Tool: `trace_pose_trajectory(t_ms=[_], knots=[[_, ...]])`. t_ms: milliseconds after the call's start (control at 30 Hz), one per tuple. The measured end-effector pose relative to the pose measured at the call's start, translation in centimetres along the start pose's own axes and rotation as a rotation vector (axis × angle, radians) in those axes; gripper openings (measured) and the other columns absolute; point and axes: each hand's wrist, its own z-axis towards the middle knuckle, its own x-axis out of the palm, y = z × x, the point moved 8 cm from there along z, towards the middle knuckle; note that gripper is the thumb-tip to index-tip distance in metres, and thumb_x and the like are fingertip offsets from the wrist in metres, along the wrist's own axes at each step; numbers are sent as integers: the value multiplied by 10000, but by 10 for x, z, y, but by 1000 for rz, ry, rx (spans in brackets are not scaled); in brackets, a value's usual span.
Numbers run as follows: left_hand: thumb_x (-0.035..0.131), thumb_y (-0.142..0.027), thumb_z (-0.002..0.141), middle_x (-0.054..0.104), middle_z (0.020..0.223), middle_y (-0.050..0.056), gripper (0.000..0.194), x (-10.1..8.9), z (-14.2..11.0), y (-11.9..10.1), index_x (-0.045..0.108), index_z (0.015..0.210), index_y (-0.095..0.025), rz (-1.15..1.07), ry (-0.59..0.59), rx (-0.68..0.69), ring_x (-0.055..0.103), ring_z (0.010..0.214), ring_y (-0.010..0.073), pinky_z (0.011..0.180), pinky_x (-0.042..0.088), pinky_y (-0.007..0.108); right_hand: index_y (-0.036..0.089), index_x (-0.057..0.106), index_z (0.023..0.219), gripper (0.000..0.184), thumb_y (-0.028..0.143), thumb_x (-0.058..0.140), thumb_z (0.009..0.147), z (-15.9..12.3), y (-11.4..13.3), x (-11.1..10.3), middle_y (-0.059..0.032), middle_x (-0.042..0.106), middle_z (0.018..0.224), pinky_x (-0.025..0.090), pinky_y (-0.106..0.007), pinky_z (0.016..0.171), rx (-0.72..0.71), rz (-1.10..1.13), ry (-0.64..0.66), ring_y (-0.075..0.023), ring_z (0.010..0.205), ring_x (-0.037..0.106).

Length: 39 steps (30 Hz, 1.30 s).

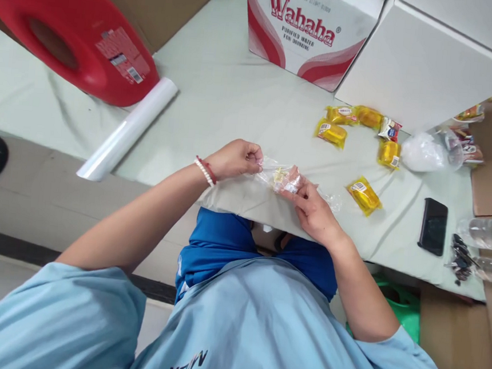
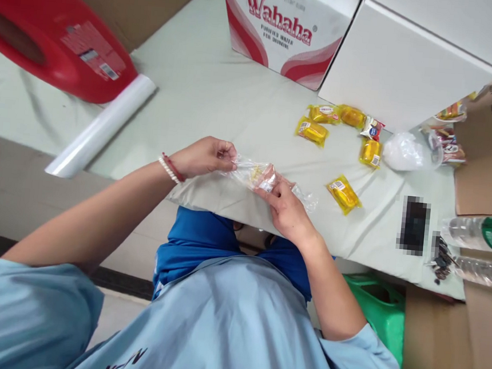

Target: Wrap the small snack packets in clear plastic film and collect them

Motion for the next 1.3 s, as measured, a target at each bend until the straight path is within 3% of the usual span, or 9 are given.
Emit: trace_pose_trajectory(t_ms=[200, 433, 567, 700, 833, 1000, 1100, 1200, 1300], knots=[[697, -129, 708, 648, 660, -19, 80, 40, -22, -45, 651, 737, -187, -196, -11, 69, 593, 609, 125, 592, 445, 249, 267, 745, 1381, 507, 170, 379, 1043, 6, 6, 3, -101, 605, 1121, 538, -421, 1045, -15, 2, 22, -227, 1128, 585], [652, -191, 812, 638, 639, -16, 99, 84, -5, -42, 624, 717, -188, -284, -36, -14, 600, 613, 134, 599, 470, 258, 257, 766, 1337, 484, 132, 467, 979, 5, 3, 4, -112, 590, 1131, 552, -450, 1017, -31, -34, 76, -241, 1072, 588], [482, -277, 981, 673, 713, 20, 360, 86, -13, -55, 659, 681, -186, -53, -55, 162, 636, 762, 169, 771, 524, 296, 247, 747, 1357, 467, 133, 525, 962, 5, 11, -1, -130, 580, 1281, 507, -508, 1132, -69, -13, 83, -277, 1243, 570], [445, -245, 1026, 715, 1057, 131, 341, 99, -31, -63, 774, 1037, -157, 411, -174, 355, 645, 1051, 267, 987, 523, 416, 207, 777, 1263, 357, 169, 586, 964, -2, 19, -5, -157, 554, 1411, 461, -527, 1208, -93, 8, 96, -306, 1389, 525], [433, -315, 1074, 639, 1283, 201, 447, 123, -45, -54, 603, 1444, -133, 709, -232, 432, 607, 1160, 318, 957, 530, 446, 208, 791, 1226, 326, 177, 584, 976, -27, 10, -3, -170, 590, 1436, 516, -542, 1153, -26, -4, 113, -301, 1344, 585], [436, -263, 1083, 661, 1244, 147, 466, 133, -48, -35, 503, 1540, -208, 839, -267, 443, 618, 1104, 275, 883, 523, 396, 248, 788, 1256, 306, 316, 599, 1025, -73, -12, -12, -125, 696, 1402, 569, -474, 1106, 108, 190, 213, -253, 1230, 699], [412, -202, 1080, 658, 1273, 134, 487, 132, -45, -27, 493, 1558, -255, 870, -299, 446, 618, 1080, 251, 842, 515, 372, 237, 784, 1233, 377, 498, 608, 1026, -92, -51, -45, -103, 792, 1128, 637, -427, 923, 405, 311, -64, -234, 1000, 746], [406, -184, 1077, 652, 1281, 133, 500, 133, -42, -24, 489, 1561, -274, 880, -306, 439, 617, 1049, 250, 825, 512, 379, 220, 720, 1348, 577, 649, 598, 982, -107, -89, -77, -131, 770, 1159, 632, -395, 762, 639, 288, -466, -252, 968, 715], [419, -165, 1065, 652, 1282, 147, 507, 135, -42, -25, 491, 1556, -270, 897, -292, 426, 619, 1052, 268, 809, 511, 395, 201, 649, 1447, 744, 750, 515, 964, -96, -108, -74, -174, 735, 1233, 615, -425, 753, 675, 223, -519, -296, 1024, 698]])
